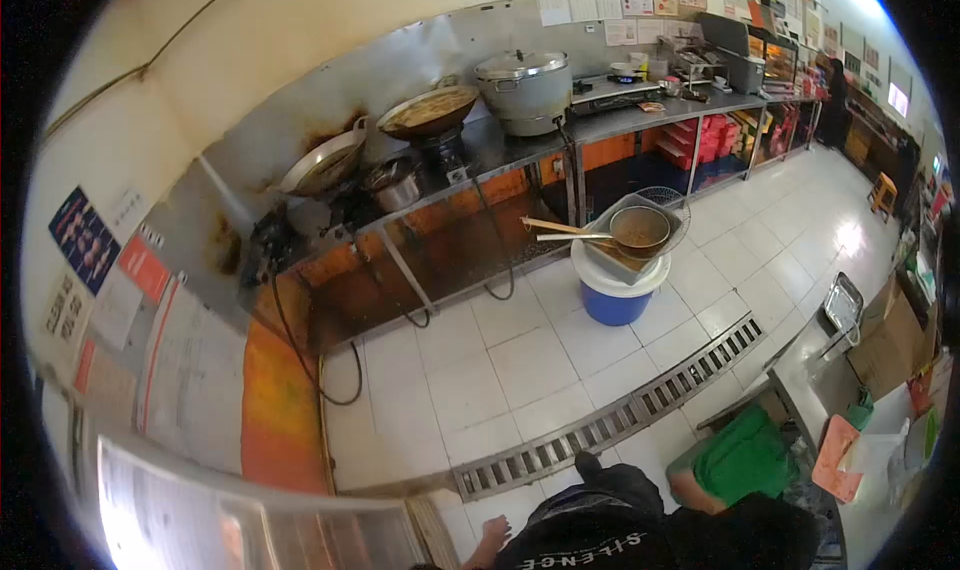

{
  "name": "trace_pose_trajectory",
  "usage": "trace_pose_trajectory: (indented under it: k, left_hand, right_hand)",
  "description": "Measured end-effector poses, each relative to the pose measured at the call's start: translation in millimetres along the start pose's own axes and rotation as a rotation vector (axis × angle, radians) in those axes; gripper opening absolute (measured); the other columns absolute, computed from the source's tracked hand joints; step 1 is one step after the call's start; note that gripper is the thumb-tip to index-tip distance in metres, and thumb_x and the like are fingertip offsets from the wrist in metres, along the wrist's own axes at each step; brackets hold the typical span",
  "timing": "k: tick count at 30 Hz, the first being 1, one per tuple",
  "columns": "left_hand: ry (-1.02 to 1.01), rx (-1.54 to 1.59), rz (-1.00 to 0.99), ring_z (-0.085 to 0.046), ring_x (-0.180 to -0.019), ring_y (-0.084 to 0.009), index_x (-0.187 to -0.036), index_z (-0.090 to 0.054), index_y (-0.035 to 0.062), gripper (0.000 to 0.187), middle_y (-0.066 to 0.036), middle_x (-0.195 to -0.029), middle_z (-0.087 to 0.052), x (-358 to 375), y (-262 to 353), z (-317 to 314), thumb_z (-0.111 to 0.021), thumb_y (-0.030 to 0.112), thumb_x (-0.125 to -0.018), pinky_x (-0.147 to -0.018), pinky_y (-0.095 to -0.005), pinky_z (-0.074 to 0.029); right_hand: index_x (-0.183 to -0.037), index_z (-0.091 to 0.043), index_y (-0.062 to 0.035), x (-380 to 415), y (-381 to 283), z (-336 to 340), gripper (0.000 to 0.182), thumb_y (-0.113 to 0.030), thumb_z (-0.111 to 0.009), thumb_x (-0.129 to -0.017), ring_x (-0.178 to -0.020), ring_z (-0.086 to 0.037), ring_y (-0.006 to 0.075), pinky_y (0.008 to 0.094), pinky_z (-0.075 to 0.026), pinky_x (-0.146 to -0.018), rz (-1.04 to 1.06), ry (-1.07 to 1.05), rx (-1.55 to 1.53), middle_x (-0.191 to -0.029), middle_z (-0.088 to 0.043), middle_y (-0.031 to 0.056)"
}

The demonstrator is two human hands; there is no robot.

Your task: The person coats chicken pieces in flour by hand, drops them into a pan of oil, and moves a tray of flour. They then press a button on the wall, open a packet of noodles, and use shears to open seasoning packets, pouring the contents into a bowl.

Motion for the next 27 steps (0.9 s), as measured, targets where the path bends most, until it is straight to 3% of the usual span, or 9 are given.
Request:
trace_pose_trajectory:
  k: [4, 9, 13, 17, 19, 20, 21, 22, 27]
  left_hand:
    - [0.07, -0.287, -0.06, -0.063, -0.073, -0.0303, -0.107, -0.061, -0.0021, 0.044, -0.014, -0.087, -0.065, 30, 77, -19, -0.06, 0.036, -0.085, -0.063, -0.0417, -0.048]
    - [0.139, -0.128, -0.016, -0.063, -0.072, -0.0283, -0.105, -0.063, -0.003, 0.053, -0.016, -0.078, -0.064, 8, 107, -20, -0.064, 0.044, -0.081, -0.061, -0.0416, -0.048]
    - [0.259, 0.019, -0.044, -0.064, -0.072, -0.0282, -0.099, -0.065, -0.0026, 0.053, -0.018, -0.073, -0.065, -20, 164, 27, -0.067, 0.047, -0.078, -0.061, -0.0422, -0.048]
    - [0.651, -0.433, -0.374, -0.067, -0.076, -0.0322, -0.083, -0.07, 0.0027, 0.036, -0.018, -0.076, -0.067, -62, 307, 145, -0.057, 0.036, -0.084, -0.065, -0.0467, -0.05]
    - [0.713, -1.289, -0.497, -0.067, -0.082, -0.0344, -0.092, -0.07, 0.0042, 0.049, -0.02, -0.088, -0.069, -74, 444, 183, -0.05, 0.048, -0.086, -0.071, -0.0474, -0.052]
    - [1.039, -1.127, -0.693, -0.066, -0.086, -0.0344, -0.092, -0.072, 0.0066, 0.047, -0.018, -0.091, -0.069, -60, 498, 221, -0.05, 0.047, -0.086, -0.077, -0.0465, -0.051]
    - [0.965, -0.86, -0.449, -0.064, -0.095, -0.0339, -0.098, -0.071, 0.0062, 0.046, -0.018, -0.097, -0.068, 12, 584, 227, -0.056, 0.048, -0.085, -0.085, -0.0452, -0.049]
    - [1.094, -0.314, -0.541, -0.063, -0.098, -0.0317, -0.101, -0.069, 0.0035, 0.048, -0.016, -0.1, -0.068, 49, 631, 254, -0.065, 0.047, -0.082, -0.087, -0.0442, -0.048]
    - [1.153, 0.102, -1.071, -0.063, -0.076, -0.0158, -0.093, -0.071, 0.0032, 0.033, -0.008, -0.084, -0.069, 153, 897, 356, -0.08, 0.03, -0.076, -0.073, -0.031, -0.05]
  right_hand:
    - [-0.111, -0.064, 0.0, -18, -303, 94, 0.054, -0.043, -0.06, -0.079, -0.103, -0.062, 0.0402, 0.0452, -0.049, -0.088, 0.335, 0.135, 0.225, -0.113, -0.063, 0.0261]
    - [-0.08, -0.065, 0.0054, -49, -605, 117, 0.045, -0.039, -0.062, -0.076, -0.097, -0.064, 0.0394, 0.0456, -0.049, -0.082, 0.754, 0.211, 0.489, -0.094, -0.066, 0.0299]
    - [-0.083, -0.064, 0.0055, -50, -757, 69, 0.043, -0.037, -0.058, -0.085, -0.065, -0.066, 0.033, 0.043, -0.053, -0.063, 0.986, 0.285, 0.295, -0.07, -0.066, 0.0192]
    - [-0.069, -0.06, -0.0009, -88, -755, -18, 0.059, -0.053, -0.047, -0.094, -0.047, -0.06, 0.0223, 0.0366, -0.048, -0.041, 0.689, 0.006, -0.169, -0.056, -0.06, 0.0124]
    - [-0.076, -0.066, -0.0077, -75, -734, -69, 0.035, -0.04, -0.061, -0.089, -0.048, -0.057, 0.0197, 0.0377, -0.047, -0.052, 0.452, -0.022, -0.085, -0.052, -0.057, 0.0046]
    - [-0.077, -0.066, -0.0079, -69, -735, -92, 0.034, -0.039, -0.061, -0.089, -0.049, -0.057, 0.0199, 0.0379, -0.047, -0.051, 0.368, -0.065, -0.054, -0.053, -0.057, 0.0049]
    - [-0.078, -0.065, -0.0081, -65, -747, -112, 0.033, -0.039, -0.061, -0.089, -0.049, -0.058, 0.0201, 0.038, -0.047, -0.051, 0.327, -0.113, -0.038, -0.054, -0.057, 0.0051]
    - [-0.079, -0.065, -0.0083, -60, -759, -131, 0.032, -0.039, -0.061, -0.089, -0.05, -0.058, 0.0203, 0.0382, -0.047, -0.051, 0.293, -0.165, -0.019, -0.056, -0.058, 0.0053]
    - [-0.084, -0.062, -0.0092, -47, -886, -228, 0.028, -0.037, -0.061, -0.088, -0.052, -0.058, 0.0214, 0.039, -0.047, -0.05, 0.279, -0.35, 0.025, -0.062, -0.059, 0.0065]
Point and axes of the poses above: each hand's wrist, its own x-axis away from the middle knuckle, its own z-axis out of the back of the hand, y = z × x, the point moved 10 cm from there along -x, towards the middle knuckle
